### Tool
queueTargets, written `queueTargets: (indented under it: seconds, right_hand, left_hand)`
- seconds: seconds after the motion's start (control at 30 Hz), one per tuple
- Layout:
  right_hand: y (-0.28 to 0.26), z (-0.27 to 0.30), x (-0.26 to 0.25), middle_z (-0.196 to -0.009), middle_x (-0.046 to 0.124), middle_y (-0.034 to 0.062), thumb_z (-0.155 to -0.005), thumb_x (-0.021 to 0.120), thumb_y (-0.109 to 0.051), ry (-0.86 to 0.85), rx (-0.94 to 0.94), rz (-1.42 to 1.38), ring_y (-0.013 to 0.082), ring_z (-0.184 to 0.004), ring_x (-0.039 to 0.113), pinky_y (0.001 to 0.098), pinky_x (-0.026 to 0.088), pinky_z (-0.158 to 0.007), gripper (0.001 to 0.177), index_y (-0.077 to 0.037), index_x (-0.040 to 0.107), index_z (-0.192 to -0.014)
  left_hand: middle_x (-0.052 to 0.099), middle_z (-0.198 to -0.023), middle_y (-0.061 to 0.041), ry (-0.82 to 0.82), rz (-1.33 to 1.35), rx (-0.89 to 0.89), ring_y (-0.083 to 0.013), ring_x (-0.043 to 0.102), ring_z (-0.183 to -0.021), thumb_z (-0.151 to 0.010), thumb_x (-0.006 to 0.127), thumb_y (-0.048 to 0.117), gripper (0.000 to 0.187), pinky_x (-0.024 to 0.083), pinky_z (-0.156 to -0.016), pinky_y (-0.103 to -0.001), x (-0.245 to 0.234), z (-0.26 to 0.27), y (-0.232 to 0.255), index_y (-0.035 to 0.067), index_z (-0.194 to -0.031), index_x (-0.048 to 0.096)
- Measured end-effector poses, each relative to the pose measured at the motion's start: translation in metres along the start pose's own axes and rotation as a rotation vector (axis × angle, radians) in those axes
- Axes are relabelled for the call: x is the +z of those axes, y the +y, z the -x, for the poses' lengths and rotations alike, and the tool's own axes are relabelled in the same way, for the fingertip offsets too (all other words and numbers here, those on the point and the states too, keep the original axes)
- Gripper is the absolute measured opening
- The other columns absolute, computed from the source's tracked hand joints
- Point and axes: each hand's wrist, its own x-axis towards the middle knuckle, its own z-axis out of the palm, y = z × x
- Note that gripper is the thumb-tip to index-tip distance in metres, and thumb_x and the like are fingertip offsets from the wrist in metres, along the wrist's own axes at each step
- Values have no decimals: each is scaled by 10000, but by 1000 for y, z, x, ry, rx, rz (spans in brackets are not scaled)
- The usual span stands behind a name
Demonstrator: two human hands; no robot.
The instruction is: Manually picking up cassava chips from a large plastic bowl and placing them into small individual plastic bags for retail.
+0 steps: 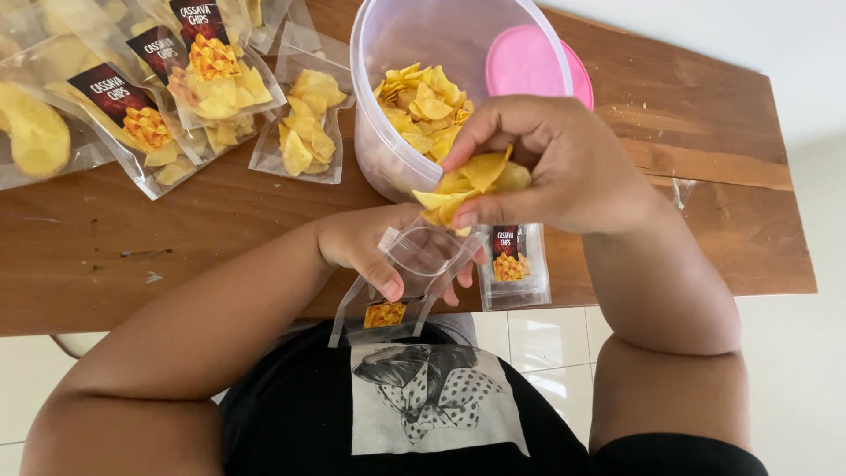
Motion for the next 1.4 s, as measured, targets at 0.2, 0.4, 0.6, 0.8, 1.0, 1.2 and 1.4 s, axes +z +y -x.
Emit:
queueTargets:
  seconds: [0.2, 0.4, 0.6, 0.8, 1.0, 1.2, 1.4]
  right_hand:
    - [7, 9, 19, -912, 718, -9, -785, 904, -190, 109, -101, 364, 21, -658, 596, 139, 420, -533, 339, -113, 684, -1031]
    - [-2, 8, 15, -955, 761, -57, -820, 840, -182, -75, 25, 473, 65, -830, 676, 221, 467, -692, 254, -158, 745, -1054]
    - [-13, 2, 18, -994, 766, -2, -921, 703, -250, -190, -26, 560, 151, -886, 730, 304, 519, -780, 250, -149, 710, -1149]
    - [-20, -3, 18, -949, 783, -42, -881, 739, -224, -208, 22, 606, 131, -864, 731, 302, 520, -753, 221, -168, 716, -1093]
    - [-23, -7, 9, -914, 774, -51, -932, 630, -134, -346, -66, 507, 96, -781, 713, 252, 511, -652, 188, -161, 731, -1089]
    - [-21, -8, 15, -895, 756, -8, -870, 701, -50, -224, -120, 541, 91, -756, 704, 235, 527, -640, 172, -135, 752, -1010]
    - [-25, -9, 16, -1002, 773, 3, -849, 688, -104, -267, -33, 559, 119, -868, 736, 250, 612, -743, 274, -137, 720, -1119]
  left_hand:
    - [560, -1341, -208, 43, 25, 13, -352, 611, -1228, -874, 819, 393, 865, 506, -1098, -495, 3, 4, 2, -42, -1470, 368]
    - [558, -1332, -192, 28, -148, -7, -325, 624, -1201, -891, 748, 509, 713, 514, -1074, -481, 4, 0, 8, 38, -1348, 469]
    - [565, -1309, -192, 42, -180, 37, -310, 633, -1168, -933, 710, 529, 707, 546, -1058, -467, 6, -2, 6, 50, -1383, 453]
    - [572, -1337, -164, 80, -184, -13, -330, 655, -1180, -895, 737, 563, 734, 535, -1028, -461, 5, 1, 9, 40, -1352, 500]
    - [608, -1279, -131, 59, -234, 24, -276, 666, -1130, -889, 726, 583, 672, 540, -1020, -438, 8, -3, 14, 74, -1292, 552]
    - [579, -1303, -144, 75, -184, 38, -267, 637, -1173, -901, 741, 545, 723, 507, -1093, -456, 6, 0, 12, 44, -1365, 502]
    - [621, -1285, -98, 87, -259, 28, -227, 648, -1181, -885, 756, 491, 650, 509, -1108, -401, 2, 3, 8, 41, -1308, 552]
